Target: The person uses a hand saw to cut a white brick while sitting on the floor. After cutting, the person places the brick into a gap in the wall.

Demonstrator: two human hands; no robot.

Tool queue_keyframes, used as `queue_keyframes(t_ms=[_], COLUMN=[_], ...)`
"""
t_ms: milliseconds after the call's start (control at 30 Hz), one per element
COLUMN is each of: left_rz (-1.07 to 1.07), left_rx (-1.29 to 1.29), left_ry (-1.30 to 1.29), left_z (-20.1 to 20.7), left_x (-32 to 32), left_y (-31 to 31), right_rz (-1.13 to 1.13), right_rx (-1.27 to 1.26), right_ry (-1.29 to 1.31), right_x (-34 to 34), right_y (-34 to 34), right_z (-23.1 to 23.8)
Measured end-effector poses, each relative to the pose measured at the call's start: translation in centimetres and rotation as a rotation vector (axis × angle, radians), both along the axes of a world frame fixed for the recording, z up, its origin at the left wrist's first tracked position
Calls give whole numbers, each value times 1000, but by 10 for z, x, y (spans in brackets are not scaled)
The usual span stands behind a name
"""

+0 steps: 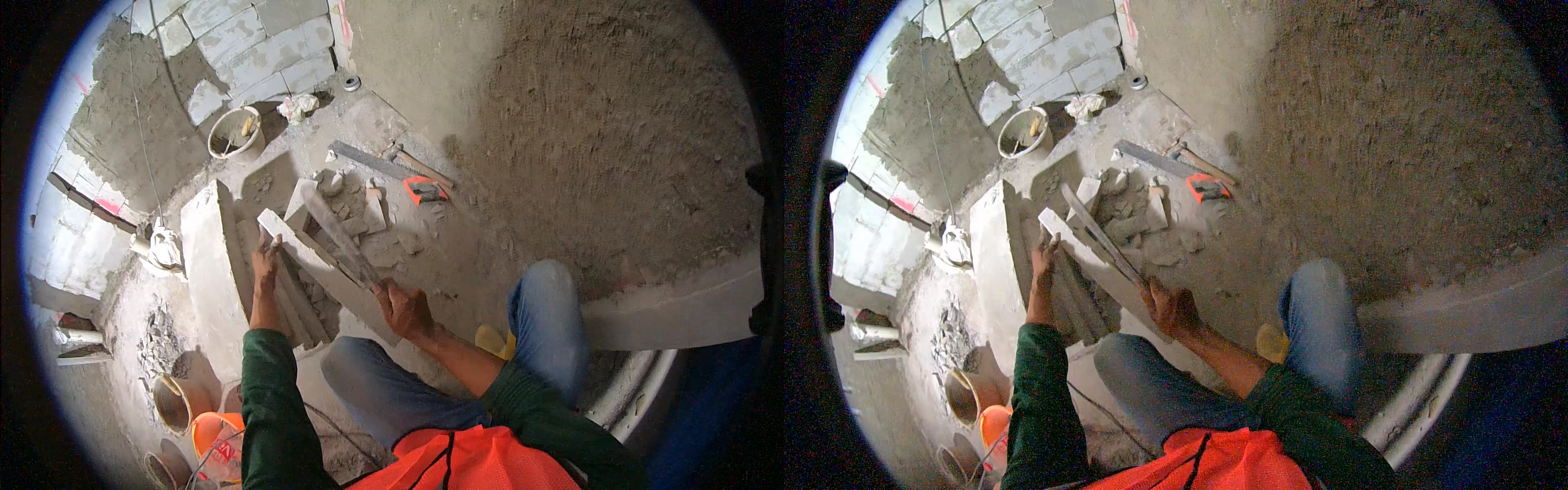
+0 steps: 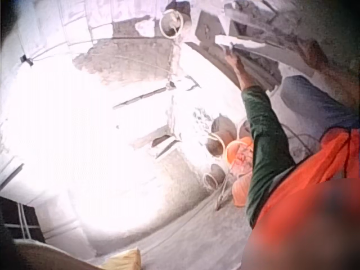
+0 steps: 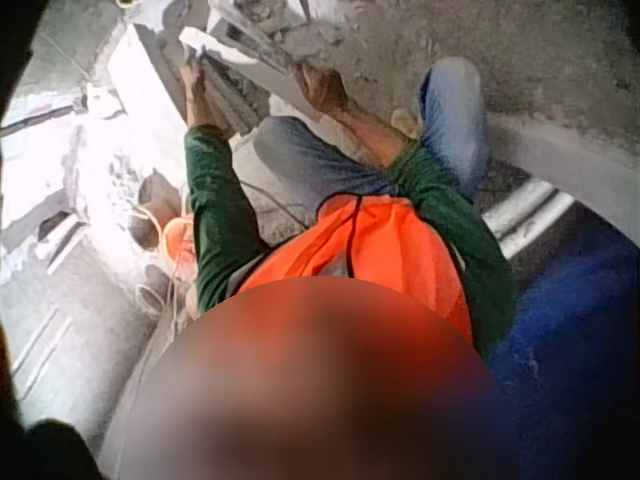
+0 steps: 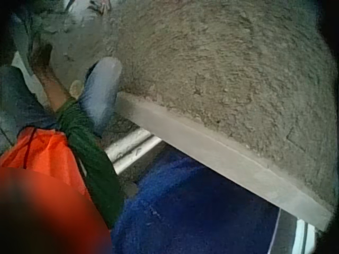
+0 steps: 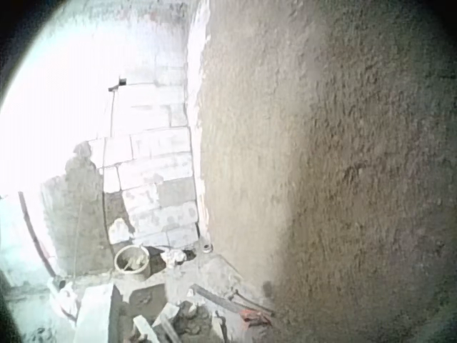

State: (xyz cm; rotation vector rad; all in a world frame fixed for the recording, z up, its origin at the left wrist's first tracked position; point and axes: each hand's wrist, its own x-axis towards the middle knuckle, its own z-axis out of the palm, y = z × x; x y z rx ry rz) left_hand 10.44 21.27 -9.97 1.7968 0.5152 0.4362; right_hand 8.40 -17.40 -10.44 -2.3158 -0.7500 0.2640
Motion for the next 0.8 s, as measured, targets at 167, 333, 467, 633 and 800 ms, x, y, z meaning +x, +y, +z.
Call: queue_keyframes(t_ms=[167, 333, 467, 633, 800], left_rz=[-9, 41, 36, 27, 35], left_rx=[44, -7, -5, 19, -32], left_ry=[43, 115, 71, 15, 46], left_z=[13, 11, -2, -1, 5], left_x=[2, 3, 2, 6, 1], left_y=[-5, -3, 0, 4, -3], right_rz=[36, -122, -151, -16, -75], right_rx=[-205, -129, 247, -209, -154], right_ry=[-138, 102, 37, 23, 72], right_x=[-12, -4, -6, -19, 3], right_y=[-9, -12, -15, -23, -18], right_z=[1, 16, 25, 17, 23])
